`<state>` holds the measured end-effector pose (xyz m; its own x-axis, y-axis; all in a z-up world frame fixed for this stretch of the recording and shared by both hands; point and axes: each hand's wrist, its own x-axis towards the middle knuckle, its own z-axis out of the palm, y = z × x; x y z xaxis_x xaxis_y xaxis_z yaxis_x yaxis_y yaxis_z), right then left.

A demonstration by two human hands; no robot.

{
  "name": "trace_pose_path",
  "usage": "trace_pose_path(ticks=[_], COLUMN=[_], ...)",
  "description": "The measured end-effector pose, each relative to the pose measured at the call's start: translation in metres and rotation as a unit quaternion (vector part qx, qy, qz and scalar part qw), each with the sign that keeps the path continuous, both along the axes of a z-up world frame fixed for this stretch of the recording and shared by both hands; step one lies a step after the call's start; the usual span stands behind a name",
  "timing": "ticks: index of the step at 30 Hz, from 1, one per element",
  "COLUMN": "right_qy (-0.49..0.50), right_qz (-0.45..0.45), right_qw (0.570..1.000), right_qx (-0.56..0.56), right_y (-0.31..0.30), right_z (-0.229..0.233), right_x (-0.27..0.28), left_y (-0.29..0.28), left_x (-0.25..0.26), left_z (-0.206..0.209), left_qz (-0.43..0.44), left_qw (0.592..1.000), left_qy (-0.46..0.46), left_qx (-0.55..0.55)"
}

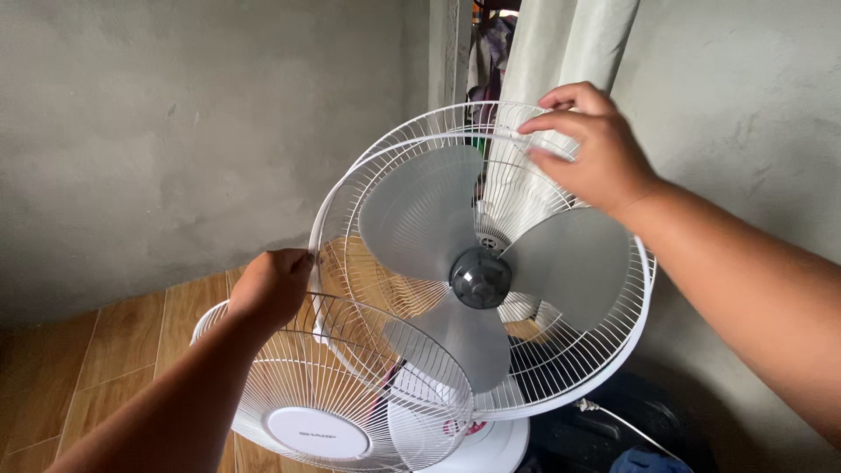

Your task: The person removes the front grille of a white Sharp electric fan, then reattaches it. The person repeats this removal and reattachment multiple times during the clip.

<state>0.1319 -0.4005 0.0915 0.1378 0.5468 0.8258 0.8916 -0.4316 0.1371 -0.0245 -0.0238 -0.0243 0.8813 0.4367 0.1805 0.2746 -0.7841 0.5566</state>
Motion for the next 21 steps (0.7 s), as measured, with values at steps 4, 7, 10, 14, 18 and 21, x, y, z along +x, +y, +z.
trace_pose_path(ticks=[4,7,10,14,18,21], right_qy=[0.177,0.267,0.306,0.355,0.35,0.343], right_qz=[-0.038,-0.069,-0.01,-0.068,-0.022,-0.075], right_qw=[0.983,0.96,0.95,0.927,0.933,0.934], right_qx=[0.037,0.054,0.06,0.103,0.077,0.072], right_y=[-0.024,-0.034,-0.027,-0.01,-0.007,-0.011], right_z=[0.023,0.038,0.039,0.032,0.029,0.024], right_x=[0.017,0.038,0.056,0.063,0.056,0.053], left_y=[0.0,-0.002,-0.003,0.0,0.003,0.003], left_x=[0.002,0.008,0.014,0.019,0.026,0.025], left_z=[0.001,0.004,0.008,0.008,0.009,0.002], left_qz=[0.006,-0.003,0.011,-0.003,0.012,0.015], left_qw=[1.0,1.0,0.999,1.0,0.999,0.999], left_qy=[-0.007,-0.008,0.012,-0.003,0.043,0.044], left_qx=[-0.015,-0.015,-0.03,-0.017,-0.022,-0.028])
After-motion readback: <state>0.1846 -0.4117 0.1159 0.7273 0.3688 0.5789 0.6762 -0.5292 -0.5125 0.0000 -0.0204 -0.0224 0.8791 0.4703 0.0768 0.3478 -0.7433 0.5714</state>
